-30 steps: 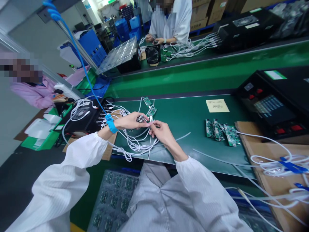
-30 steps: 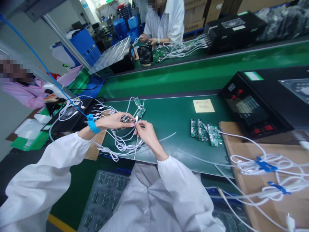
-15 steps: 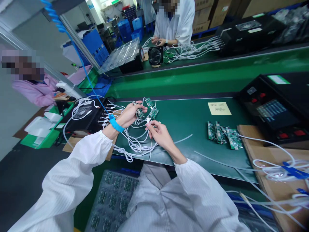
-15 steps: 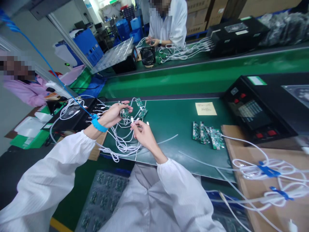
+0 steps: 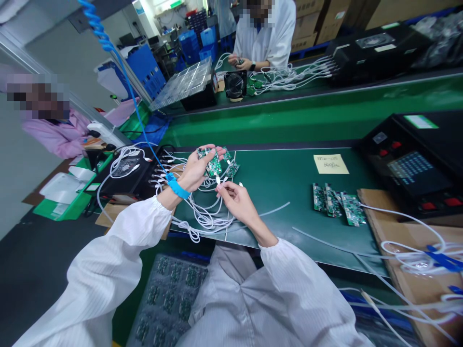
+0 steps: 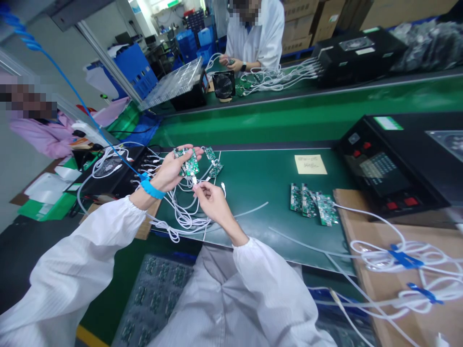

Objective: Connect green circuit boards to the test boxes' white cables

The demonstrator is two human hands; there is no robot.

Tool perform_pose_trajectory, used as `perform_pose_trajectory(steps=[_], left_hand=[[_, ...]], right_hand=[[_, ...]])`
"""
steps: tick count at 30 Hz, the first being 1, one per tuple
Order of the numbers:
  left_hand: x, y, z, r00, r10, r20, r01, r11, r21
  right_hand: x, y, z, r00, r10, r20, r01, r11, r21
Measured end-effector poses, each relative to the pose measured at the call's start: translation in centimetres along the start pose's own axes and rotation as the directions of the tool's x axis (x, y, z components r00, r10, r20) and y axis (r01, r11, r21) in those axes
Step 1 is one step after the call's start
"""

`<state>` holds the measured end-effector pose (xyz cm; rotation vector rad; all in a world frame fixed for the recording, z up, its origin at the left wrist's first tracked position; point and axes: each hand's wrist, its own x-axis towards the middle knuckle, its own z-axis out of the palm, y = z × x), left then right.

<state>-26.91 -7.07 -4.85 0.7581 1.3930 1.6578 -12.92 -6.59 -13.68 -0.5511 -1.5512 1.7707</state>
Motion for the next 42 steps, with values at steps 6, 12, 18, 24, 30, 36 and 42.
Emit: perform_pose_trajectory(steps=[6, 12, 18, 24, 30, 36, 42], left_hand=[[-0.2, -0.3, 0.0, 0.994, 0.075, 0.084, -0.072, 0.997, -0.035], [0.1, -0.3, 0.1, 0.991, 0.11, 0.074, -0.105, 0.992, -0.062], [0.2, -0.8, -0.3, 0.976, 0.168, 0.137, -0.166, 0.986, -0.029], [0.3, -0.3, -0.8, 0.928, 0.308, 0.208, -0.361, 0.88, 0.309], [0.0, 1.6, -1.2, 0.921, 0.312, 0.233, -0.388, 0.696, 0.604], [-0.7, 3.3, -1.1, 0.923, 0.228, 0.309, -0.383, 0.608, 0.695], [-1.3, 3.2, -0.7, 0.936, 0.149, 0.32, -0.336, 0.653, 0.679]], right_hand=[[0.1, -0.3, 0.1, 1.0, -0.006, -0.006, 0.006, 1.0, 0.015], [0.1, -0.4, 0.0, 1.0, 0.008, -0.011, -0.007, 0.999, 0.043], [0.2, -0.3, 0.1, 1.0, 0.005, -0.027, -0.003, 0.998, 0.058], [0.3, 0.0, -0.1, 0.996, 0.006, -0.088, -0.003, 1.0, 0.03], [0.3, 0.3, -0.2, 0.982, -0.033, -0.187, 0.039, 0.999, 0.031], [0.3, 0.6, -0.4, 0.979, -0.075, -0.187, 0.063, 0.995, -0.071], [0.0, 0.5, -0.1, 0.958, -0.134, -0.255, 0.113, 0.989, -0.095]])
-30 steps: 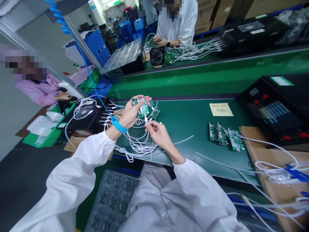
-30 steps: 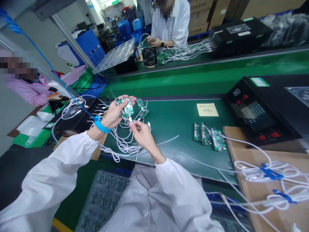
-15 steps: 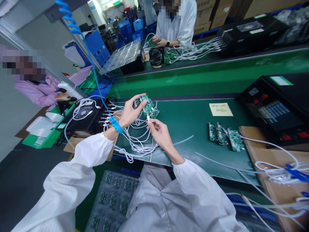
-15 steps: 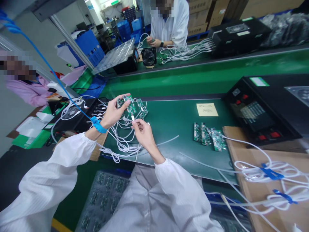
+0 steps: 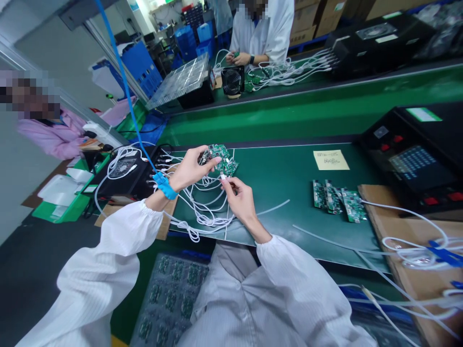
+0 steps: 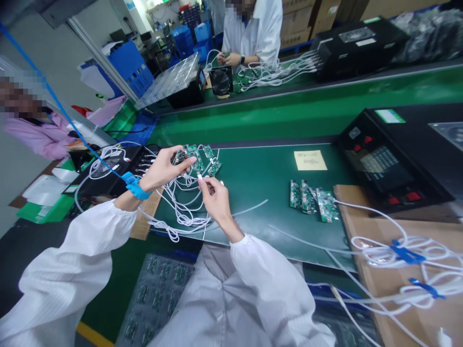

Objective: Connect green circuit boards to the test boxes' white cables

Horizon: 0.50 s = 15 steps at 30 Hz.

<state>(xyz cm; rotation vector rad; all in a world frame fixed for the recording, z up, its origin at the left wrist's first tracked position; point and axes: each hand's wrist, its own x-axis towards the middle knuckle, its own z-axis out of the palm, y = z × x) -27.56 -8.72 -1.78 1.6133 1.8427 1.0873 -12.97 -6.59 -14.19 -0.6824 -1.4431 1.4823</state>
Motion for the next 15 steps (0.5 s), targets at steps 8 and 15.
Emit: perform_pose_trajectory(steps=[8, 15], left_hand=[[-0.06, 0.26, 0.75, 1.0, -0.002, -0.003, 0.001, 0.997, -0.076], [-0.17, 0.68, 0.85, 1.0, -0.017, 0.007, 0.018, 0.997, -0.077]], right_hand=[[-0.4, 0.07, 0.42, 0.997, -0.002, -0.071, 0.002, 1.0, 0.01], [-0.64, 0.33, 0.46, 0.995, -0.037, -0.091, 0.038, 0.999, 0.006]])
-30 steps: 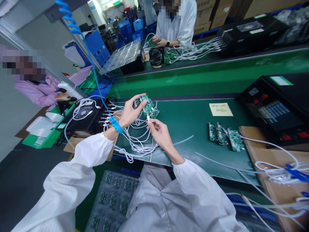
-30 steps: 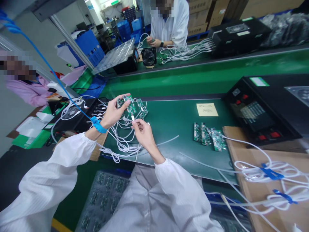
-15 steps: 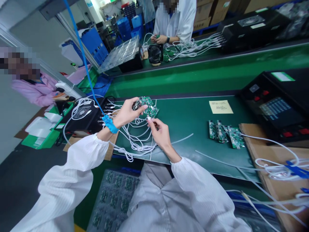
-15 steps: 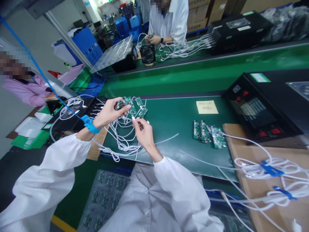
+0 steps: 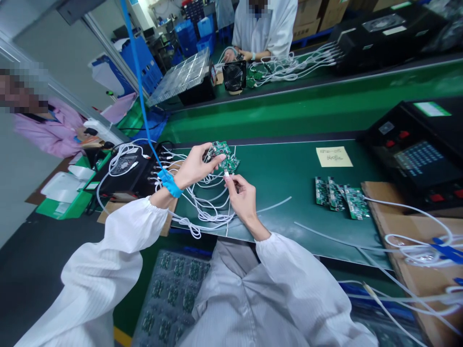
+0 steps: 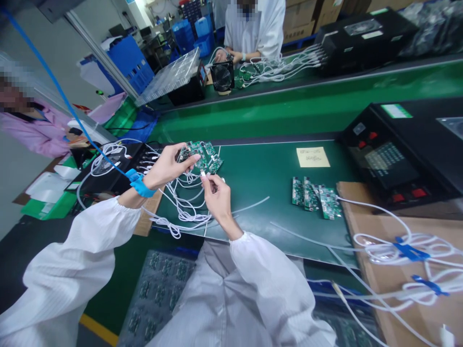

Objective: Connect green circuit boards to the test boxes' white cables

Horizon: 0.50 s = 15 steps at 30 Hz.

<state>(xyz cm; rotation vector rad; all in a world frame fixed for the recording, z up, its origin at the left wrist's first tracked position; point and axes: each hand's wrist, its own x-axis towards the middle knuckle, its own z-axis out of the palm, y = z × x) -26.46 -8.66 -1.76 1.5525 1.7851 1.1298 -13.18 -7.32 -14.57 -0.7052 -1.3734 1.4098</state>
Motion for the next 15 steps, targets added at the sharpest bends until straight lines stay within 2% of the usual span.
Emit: perform_pose_trajectory(steps=[3, 7, 9, 11, 15], left_hand=[[0.1, -0.1, -0.1, 1.0, 0.003, -0.005, -0.003, 1.0, -0.029], [0.3, -0.4, -0.2, 0.999, -0.053, -0.003, 0.053, 0.996, -0.068], [0.2, -0.9, 0.0, 0.999, -0.046, -0.021, 0.044, 0.997, -0.06], [0.0, -1.4, 0.2, 0.999, 0.012, -0.04, -0.012, 1.0, 0.004], [-0.9, -2.2, 0.8, 0.99, 0.142, -0.024, -0.135, 0.974, 0.18]], right_hand=[[0.2, 0.2, 0.0, 1.0, 0.017, 0.021, -0.017, 1.0, 0.004], [0.8, 0.3, -0.8, 0.995, 0.045, 0.094, -0.047, 0.999, 0.018], [0.9, 0.2, -1.2, 0.998, 0.047, 0.04, -0.045, 0.998, -0.046], [0.5, -0.1, -1.5, 0.998, 0.049, -0.033, -0.051, 0.995, -0.084], [-0.7, -0.9, -0.6, 0.99, 0.06, -0.127, -0.06, 0.998, 0.007]])
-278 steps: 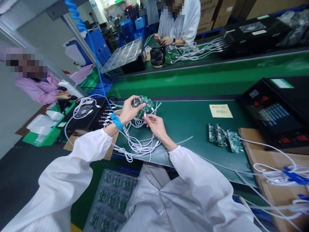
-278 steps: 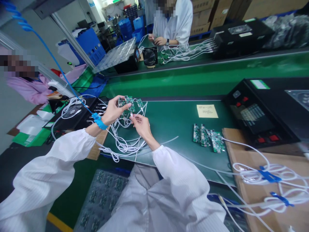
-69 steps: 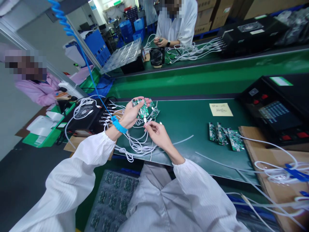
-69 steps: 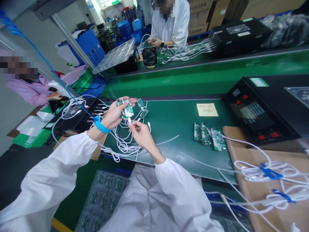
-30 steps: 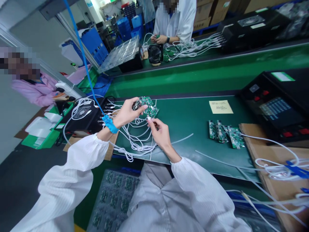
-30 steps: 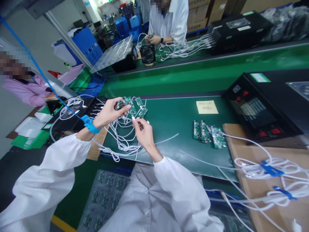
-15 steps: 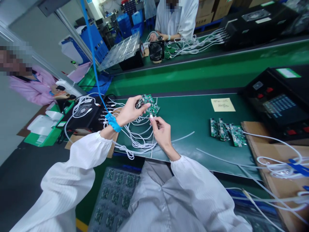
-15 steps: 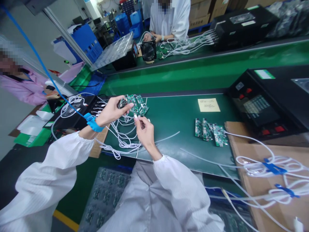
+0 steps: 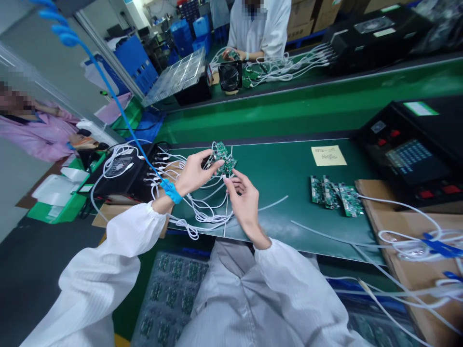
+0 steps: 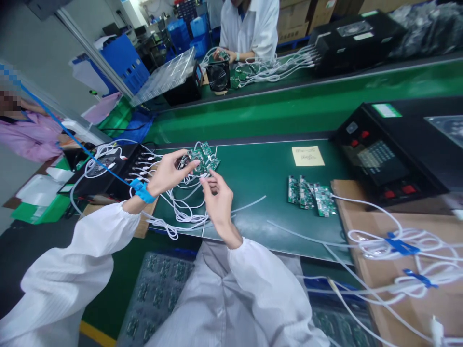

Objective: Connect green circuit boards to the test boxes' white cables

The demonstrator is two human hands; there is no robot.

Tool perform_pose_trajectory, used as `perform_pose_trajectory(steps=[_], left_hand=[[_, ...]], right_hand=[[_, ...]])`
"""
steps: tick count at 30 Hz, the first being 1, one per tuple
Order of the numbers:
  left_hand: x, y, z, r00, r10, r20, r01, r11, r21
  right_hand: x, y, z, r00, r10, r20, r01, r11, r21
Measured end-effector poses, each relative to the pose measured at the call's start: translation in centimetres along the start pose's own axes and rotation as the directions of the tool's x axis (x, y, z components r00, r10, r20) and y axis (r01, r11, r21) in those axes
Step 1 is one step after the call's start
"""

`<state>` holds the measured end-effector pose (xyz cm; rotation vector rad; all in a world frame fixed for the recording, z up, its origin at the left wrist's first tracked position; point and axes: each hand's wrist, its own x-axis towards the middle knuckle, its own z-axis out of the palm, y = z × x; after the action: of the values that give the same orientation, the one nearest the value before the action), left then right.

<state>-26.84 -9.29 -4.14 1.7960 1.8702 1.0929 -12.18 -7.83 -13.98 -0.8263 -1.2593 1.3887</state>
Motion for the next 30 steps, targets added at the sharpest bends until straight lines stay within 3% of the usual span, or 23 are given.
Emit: perform_pose_trajectory(steps=[4, 11, 15, 21, 30], left_hand=[[-0.8, -0.1, 0.3, 0.998, 0.045, 0.036, -0.048, 0.995, 0.085], [-1.4, -1.3, 0.2, 0.977, 0.202, 0.066, -0.211, 0.959, 0.187], [-1.6, -1.9, 0.2, 0.96, 0.269, 0.082, -0.281, 0.934, 0.222], [-1.8, -2.1, 0.3, 0.966, 0.242, 0.094, -0.258, 0.937, 0.236], [-2.1, -2.6, 0.4, 0.89, 0.444, 0.103, -0.45, 0.821, 0.351]], right_hand=[[-0.9, -1.0, 1.3, 0.984, -0.136, -0.113, 0.129, 0.989, -0.07], [-1.3, -1.5, 2.3, 0.917, -0.385, -0.109, 0.349, 0.902, -0.253], [-1.4, -1.5, 2.4, 0.919, -0.37, -0.139, 0.318, 0.9, -0.298], [-1.4, -1.6, 2.3, 0.942, -0.306, -0.136, 0.272, 0.937, -0.22], [-1.1, -1.5, 2.7, 0.879, -0.435, -0.195, 0.371, 0.881, -0.294]])
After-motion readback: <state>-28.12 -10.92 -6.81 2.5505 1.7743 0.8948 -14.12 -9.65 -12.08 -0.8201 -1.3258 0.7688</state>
